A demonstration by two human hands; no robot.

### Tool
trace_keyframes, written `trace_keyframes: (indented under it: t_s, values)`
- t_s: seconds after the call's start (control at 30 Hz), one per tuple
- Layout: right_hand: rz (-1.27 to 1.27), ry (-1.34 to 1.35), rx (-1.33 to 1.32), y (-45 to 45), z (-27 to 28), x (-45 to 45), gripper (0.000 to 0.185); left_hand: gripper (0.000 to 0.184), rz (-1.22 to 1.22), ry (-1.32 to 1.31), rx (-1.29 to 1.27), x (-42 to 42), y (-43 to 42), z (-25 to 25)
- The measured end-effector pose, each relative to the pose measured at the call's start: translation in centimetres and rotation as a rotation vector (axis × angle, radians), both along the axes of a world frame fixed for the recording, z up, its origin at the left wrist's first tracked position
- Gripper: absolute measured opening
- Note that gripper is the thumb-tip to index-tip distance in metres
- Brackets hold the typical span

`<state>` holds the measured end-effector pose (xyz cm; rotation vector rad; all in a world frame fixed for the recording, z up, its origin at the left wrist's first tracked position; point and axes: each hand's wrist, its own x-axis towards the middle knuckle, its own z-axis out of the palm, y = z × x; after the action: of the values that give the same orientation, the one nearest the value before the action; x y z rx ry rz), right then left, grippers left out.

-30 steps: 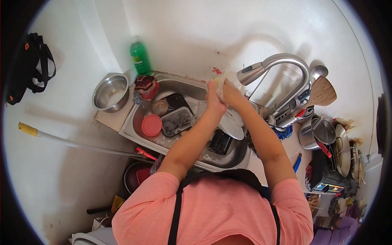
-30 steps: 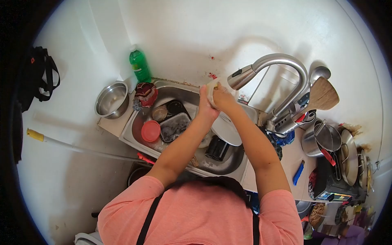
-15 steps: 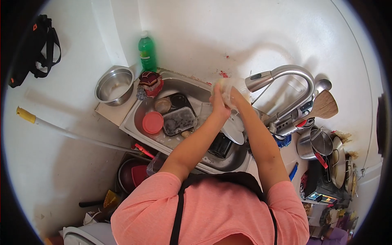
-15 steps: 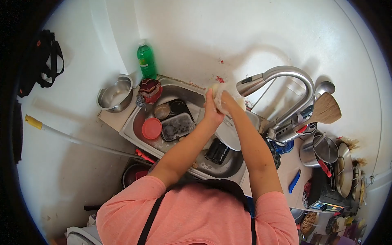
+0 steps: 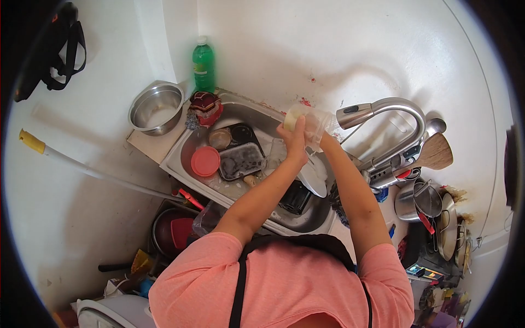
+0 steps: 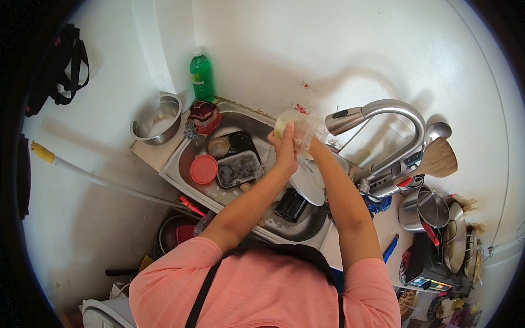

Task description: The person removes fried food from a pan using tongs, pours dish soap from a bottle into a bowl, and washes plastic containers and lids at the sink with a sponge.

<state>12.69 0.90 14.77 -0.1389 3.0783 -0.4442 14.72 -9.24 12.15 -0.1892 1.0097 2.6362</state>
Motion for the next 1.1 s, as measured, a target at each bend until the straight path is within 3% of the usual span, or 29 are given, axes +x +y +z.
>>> trace_keyframes:
  t_s: [0.07, 0.17, 0.2, 0.27, 0.37, 0.47, 0.57, 0.67, 0.77, 0.87, 0.97, 1.07, 1.1]
  values:
    - [-0.092, 0.135, -0.439, -1.2, -0.4, 1.5, 0.037, 0.072, 0.004, -0.064, 0.105, -0.4, -0.2, 0.5]
    - [-0.567, 0.088, -1.621, -4.0, 1.5, 2.1, 0.035, 0.069, -0.025, -0.08, 0.368, -0.6, -0.5, 0.5]
    - [-0.501, 0.061, -1.783, -3.8, 1.8, 2.1, 0.035, 0.068, -0.042, -0.069, 0.474, -0.8, -0.5, 0.5]
    - [-0.362, 0.002, -2.105, -3.7, 2.5, 2.4, 0.035, 0.066, -0.037, -0.048, 0.453, -1.5, -0.6, 0.9]
    - [-0.395, -0.07, -1.756, -5.0, 3.5, 3.5, 0.035, 0.064, -0.027, -0.169, 0.372, -1.9, -1.4, 2.5]
    - [-0.314, 0.026, -0.748, -4.3, 1.6, 3.3, 0.041, 0.064, -0.032, -0.156, 0.323, -2.4, -1.7, 1.7]
    - [-0.467, 0.032, -1.59, -6.6, 2.9, 4.0, 0.042, 0.065, 0.039, -0.097, 0.3, -2.7, -1.2, 0.3]
    - [-0.116, -0.12, -2.222, -4.9, 3.9, 4.0, 0.044, 0.067, 0.095, -0.111, 0.288, -2.9, -1.5, 0.4]
    - [-0.406, 0.03, -1.834, -7.3, 5.0, 4.9, 0.042, 0.068, 0.071, -0.076, 0.24, -2.9, -2.1, 1.4]
    - [-0.447, -0.047, -0.882, -7.5, 3.2, 4.8, 0.039, 0.07, 0.014, -0.042, 0.224, -2.8, -2.5, 1.1]
    - [-0.601, 0.011, -1.425, -6.7, 2.8, 4.5, 0.036, 0.071, 0.048, -0.012, 0.214, -3.1, -2.2, -0.2]
    - [-0.597, -0.073, -1.977, -4.6, 5.4, 4.5, 0.035, 0.073, 0.075, -0.006, 0.195, -3.0, -1.8, -1.0]
    - [-0.599, -0.01, -1.959, -5.1, 5.3, 4.4, 0.035, 0.073, 0.077, -0.006, 0.193, -3.1, -1.6, -0.9]
